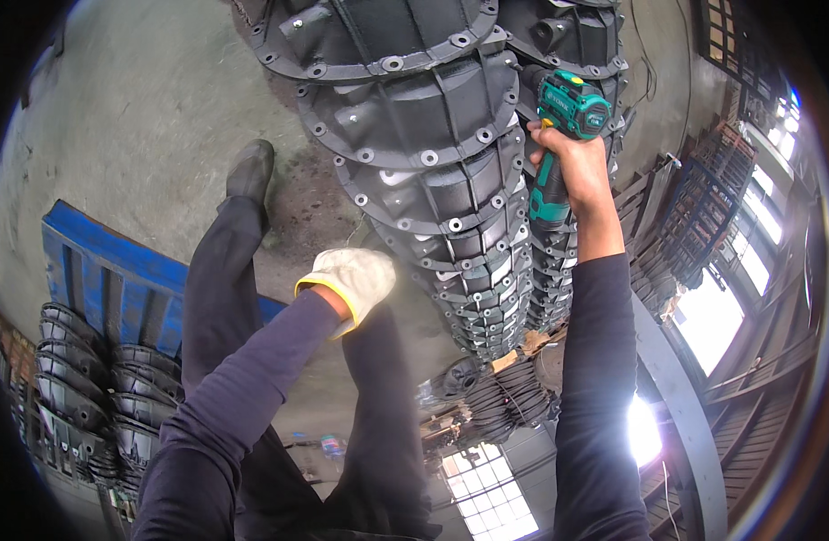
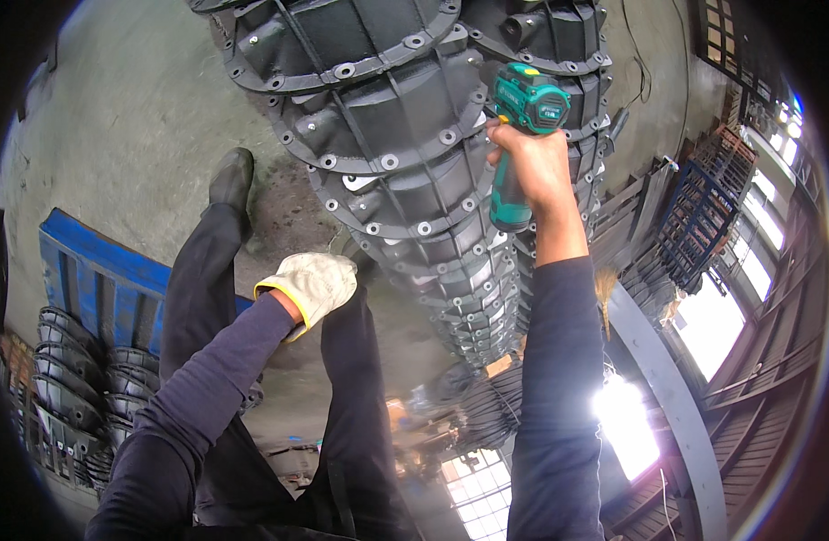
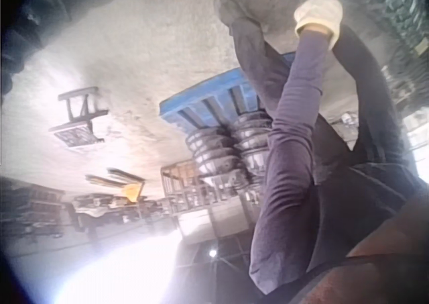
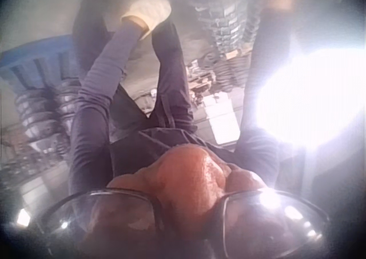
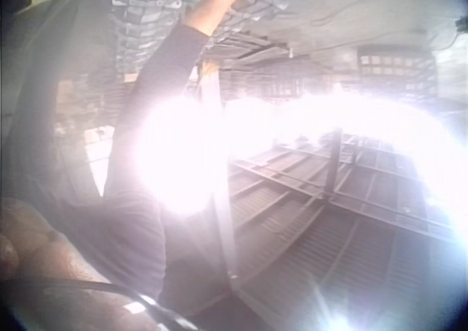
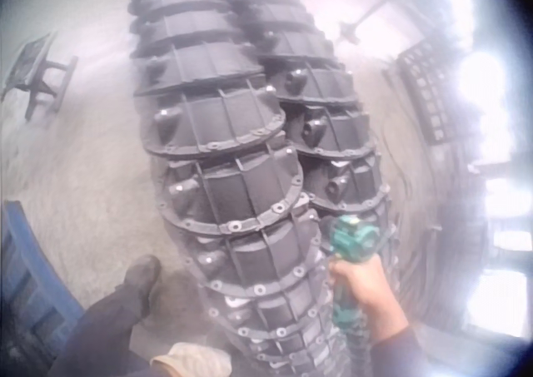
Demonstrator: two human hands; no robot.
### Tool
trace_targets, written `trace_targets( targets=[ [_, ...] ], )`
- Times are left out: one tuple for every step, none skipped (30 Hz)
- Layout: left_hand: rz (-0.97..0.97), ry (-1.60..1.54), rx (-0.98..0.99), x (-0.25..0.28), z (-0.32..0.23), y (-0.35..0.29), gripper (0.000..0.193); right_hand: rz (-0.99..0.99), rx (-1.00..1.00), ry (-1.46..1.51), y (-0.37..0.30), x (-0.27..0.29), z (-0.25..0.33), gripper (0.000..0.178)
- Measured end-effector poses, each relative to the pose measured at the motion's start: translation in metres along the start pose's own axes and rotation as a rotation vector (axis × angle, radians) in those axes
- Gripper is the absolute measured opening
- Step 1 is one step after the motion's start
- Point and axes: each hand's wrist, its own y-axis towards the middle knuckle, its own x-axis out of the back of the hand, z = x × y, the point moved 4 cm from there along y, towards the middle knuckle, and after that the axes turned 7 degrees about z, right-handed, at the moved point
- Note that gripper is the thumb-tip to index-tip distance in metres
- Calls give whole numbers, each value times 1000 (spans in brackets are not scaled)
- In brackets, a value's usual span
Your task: The person uses a cordless impact driver to fasten bolts on stacked metal housing components in a workshop. They move between stacks, securing multiple fasteners on each unit while wearing gloves.
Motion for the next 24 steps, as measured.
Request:
trace_targets(
  targets=[
    [-3, 2, 0, 2, 0, 0, 27, -11, -7, -4, 0, 0, 0, 24],
    [-6, 6, 0, 3, 0, 0, 26, -6, -21, -11, 1, 0, 0, 23],
    [-8, -4, 6, 5, 1, 0, 26, 5, -18, -8, 1, 0, 0, 23],
    [-8, -14, 10, 7, 1, 0, 26, 2, -27, -9, 2, 1, 0, 22],
    [-8, -23, 16, 9, 2, 0, 26, 7, -30, -10, 2, 1, 0, 22],
    [-39, -34, 5, 12, 2, 0, 26, 0, -46, -17, 3, 2, 0, 22],
    [-69, -46, -5, 14, 2, 0, 26, 2, -57, -24, 4, 3, 1, 22],
    [-89, -63, -11, 17, 3, 0, 26, 5, -68, -33, 4, 4, 2, 21],
    [-92, -73, -4, 18, 3, 0, 26, 3, -66, -60, 5, 4, 4, 21],
    [-85, -89, 9, 19, 4, 0, 26, 5, -64, -89, 5, 5, 5, 22],
    [-70, -108, 21, 20, 4, 1, 26, 7, -60, -118, 5, 5, 7, 22],
    [-70, -104, 18, 23, 4, 1, 26, 6, -77, -154, 4, 5, 8, 22],
    [-64, -100, 13, 25, 4, 2, 26, 10, -73, -179, 5, 4, 10, 22],
    [-49, -103, 5, 28, 3, 2, 26, 11, -71, -202, 5, 4, 11, 22],
    [-63, -111, 13, 33, 3, 2, 26, 11, -69, -226, 5, 3, 12, 22],
    [-72, -128, 24, 37, 3, 1, 26, -2, -65, -237, 4, 3, 12, 22],
    [-72, -143, 35, 41, 3, 0, 25, -4, -56, -253, 4, 2, 12, 21],
    [-85, -166, 43, 45, 3, -1, 21, -8, -45, -269, 4, 1, 12, 21],
    [-89, -187, 51, 50, 3, -2, 17, 5, -25, -275, 6, 0, 13, 20],
    [-90, -208, 57, 54, 3, -3, 14, 14, -21, -285, 7, 0, 14, 18],
    [-96, -216, 56, 58, 3, -3, 14, 20, -63, -235, 9, 3, 15, 18],
    [-98, -224, 52, 61, 3, -4, 15, 24, -106, -185, 11, 7, 16, 18],
    [-96, -233, 49, 64, 3, -4, 15, 34, -150, -135, 13, 12, 17, 18],
    [-99, -245, 50, 66, 3, -5, 14, 68, -196, -108, 17, 18, 22, 22]
  ],
)
